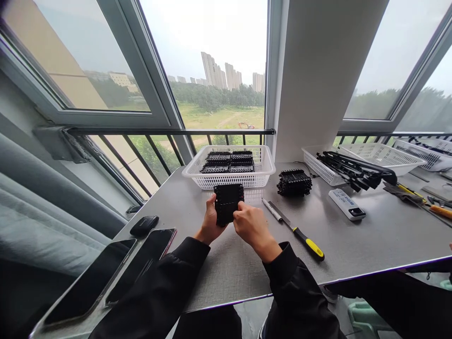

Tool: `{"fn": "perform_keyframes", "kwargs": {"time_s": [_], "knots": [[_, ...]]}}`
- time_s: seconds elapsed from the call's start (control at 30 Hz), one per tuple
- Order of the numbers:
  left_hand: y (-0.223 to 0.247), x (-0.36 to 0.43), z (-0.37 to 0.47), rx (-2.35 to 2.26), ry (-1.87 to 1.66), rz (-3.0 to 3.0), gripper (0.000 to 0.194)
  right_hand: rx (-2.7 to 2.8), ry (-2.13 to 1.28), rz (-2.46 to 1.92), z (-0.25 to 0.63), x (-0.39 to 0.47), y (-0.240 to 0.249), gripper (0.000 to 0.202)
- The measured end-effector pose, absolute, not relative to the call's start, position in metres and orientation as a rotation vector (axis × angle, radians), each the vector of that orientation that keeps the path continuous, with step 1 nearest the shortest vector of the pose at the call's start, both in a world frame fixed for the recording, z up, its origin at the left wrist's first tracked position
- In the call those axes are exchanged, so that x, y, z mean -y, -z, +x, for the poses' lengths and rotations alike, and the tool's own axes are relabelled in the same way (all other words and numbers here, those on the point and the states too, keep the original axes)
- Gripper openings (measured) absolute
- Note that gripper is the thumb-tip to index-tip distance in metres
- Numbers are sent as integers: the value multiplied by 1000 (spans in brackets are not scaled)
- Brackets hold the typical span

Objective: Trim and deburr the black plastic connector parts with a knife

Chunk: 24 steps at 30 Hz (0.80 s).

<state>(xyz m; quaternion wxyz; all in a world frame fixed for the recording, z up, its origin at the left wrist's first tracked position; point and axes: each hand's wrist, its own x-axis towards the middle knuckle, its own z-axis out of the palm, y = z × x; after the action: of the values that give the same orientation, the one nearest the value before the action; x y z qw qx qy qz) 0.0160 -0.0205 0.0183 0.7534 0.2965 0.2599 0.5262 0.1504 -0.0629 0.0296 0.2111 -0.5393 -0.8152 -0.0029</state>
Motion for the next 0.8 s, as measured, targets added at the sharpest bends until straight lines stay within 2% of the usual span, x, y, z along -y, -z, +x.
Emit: {"fn": "perform_keyframes", "kwargs": {"time_s": [0.13, 0.3, 0.43, 0.53, 0.8], "knots": [[-19, 20, 16, -557, -1178, 621, 57, 2228, -21, -1462, 149, 63, -28, 20], [-14, 22, 19, -547, -1164, 579, 55, 2140, -215, -1352, 152, 62, -28, 21], [-13, 25, 22, -556, -1172, 556, 51, 1972, -161, -1336, 151, 61, -27, 23], [-16, 26, 22, -539, -1209, 545, 49, 2078, -113, -1354, 146, 62, -26, 30], [-18, 21, 16, -550, -1255, 525, 48, 2309, -147, -1271, 146, 65, -24, 24]]}}
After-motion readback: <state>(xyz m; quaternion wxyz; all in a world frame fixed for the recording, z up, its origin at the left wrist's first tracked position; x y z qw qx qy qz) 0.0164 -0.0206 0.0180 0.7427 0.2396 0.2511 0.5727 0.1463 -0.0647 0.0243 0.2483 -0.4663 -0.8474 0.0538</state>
